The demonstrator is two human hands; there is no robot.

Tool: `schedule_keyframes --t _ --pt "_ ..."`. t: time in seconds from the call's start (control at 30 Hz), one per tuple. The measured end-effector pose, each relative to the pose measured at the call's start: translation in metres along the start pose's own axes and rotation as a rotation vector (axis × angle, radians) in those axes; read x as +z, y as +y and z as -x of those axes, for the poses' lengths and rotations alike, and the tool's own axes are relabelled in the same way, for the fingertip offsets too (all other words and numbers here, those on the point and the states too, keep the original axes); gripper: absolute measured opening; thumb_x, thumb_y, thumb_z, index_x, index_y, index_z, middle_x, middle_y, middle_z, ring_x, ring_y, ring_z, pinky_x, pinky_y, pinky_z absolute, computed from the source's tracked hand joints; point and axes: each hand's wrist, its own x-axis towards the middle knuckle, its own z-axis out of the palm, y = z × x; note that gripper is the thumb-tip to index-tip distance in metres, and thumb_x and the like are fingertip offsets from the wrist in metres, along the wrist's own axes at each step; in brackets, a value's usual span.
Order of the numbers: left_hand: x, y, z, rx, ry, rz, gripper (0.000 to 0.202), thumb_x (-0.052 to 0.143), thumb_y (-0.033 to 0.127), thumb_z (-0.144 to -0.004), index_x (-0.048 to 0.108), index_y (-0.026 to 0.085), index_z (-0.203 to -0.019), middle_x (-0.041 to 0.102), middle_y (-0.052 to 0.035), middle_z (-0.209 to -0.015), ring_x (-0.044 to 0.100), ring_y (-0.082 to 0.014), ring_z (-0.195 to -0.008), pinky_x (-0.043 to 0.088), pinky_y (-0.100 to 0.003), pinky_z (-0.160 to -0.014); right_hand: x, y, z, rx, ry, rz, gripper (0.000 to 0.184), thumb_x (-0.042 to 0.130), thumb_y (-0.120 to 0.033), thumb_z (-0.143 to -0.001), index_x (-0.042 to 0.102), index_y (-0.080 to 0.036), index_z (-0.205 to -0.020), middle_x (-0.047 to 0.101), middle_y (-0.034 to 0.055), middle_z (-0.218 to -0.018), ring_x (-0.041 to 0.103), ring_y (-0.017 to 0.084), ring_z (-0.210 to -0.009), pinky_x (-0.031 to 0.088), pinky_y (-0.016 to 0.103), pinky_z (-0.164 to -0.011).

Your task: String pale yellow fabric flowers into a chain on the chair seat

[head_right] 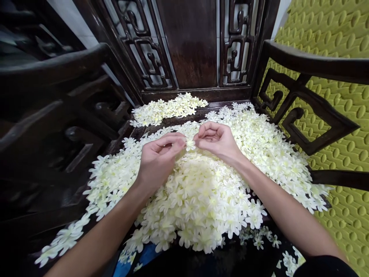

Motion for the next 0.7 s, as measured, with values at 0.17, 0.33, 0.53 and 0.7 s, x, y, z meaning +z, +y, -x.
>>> schedule_keyframes --t 0.17,0.33,0.53,0.7 --pt "0.0006 -0.0016 -0.0006 0.086 0.087 -0.083 0.011 0.08 0.027 -0.078 0.079 0.018 -0.085 0.07 -0.0074 -0.104 0.063 -0.0191 -0.099 0.051 -0.03 -0.087 0.0031 -0.002 0.0005 -0.01 0.034 0.005 0.024 0.086 -0.008 -0.065 0.068 -0.016 -0.08 0.076 0.0012 -0.079 0.069 0.01 -0.067 0.056 0.019 -0.065" --pt "0.0001 -0.0003 -0.0006 0.066 0.024 -0.086 0.009 0.08 0.027 -0.078 0.079 0.018 -0.081 0.07 -0.0078 -0.1 0.064 -0.019 -0.098 0.05 -0.031 -0.09 0.004 -0.0043 0.0021 0.016 -0.011 0.03 0.028 0.09 -0.016 -0.065 0.068 -0.016 -0.082 0.077 0.0027 -0.082 0.072 0.013 -0.073 0.06 0.024 -0.07" --pt "-0.0036 -0.0061 -0.0057 -0.199 -0.094 0.218 0.013 0.082 0.031 -0.076 0.077 0.019 -0.076 0.068 -0.0033 -0.089 0.059 -0.013 -0.079 0.048 -0.027 -0.08 0.0041 -0.0012 0.0025 0.111 -0.105 -0.132 0.033 0.091 -0.02 -0.068 0.061 -0.018 -0.084 0.077 0.0008 -0.08 0.073 0.014 -0.075 0.059 0.028 -0.076" --pt "-0.0063 -0.0034 -0.0065 -0.346 -0.27 0.293 0.015 0.083 0.033 -0.075 0.075 0.02 -0.075 0.059 0.0001 -0.071 0.047 -0.0097 -0.06 0.045 -0.027 -0.07 0.0059 -0.0001 0.0038 0.175 -0.186 -0.27 0.032 0.085 -0.017 -0.076 0.055 -0.019 -0.089 0.076 -0.0005 -0.081 0.068 0.01 -0.071 0.055 0.027 -0.077"
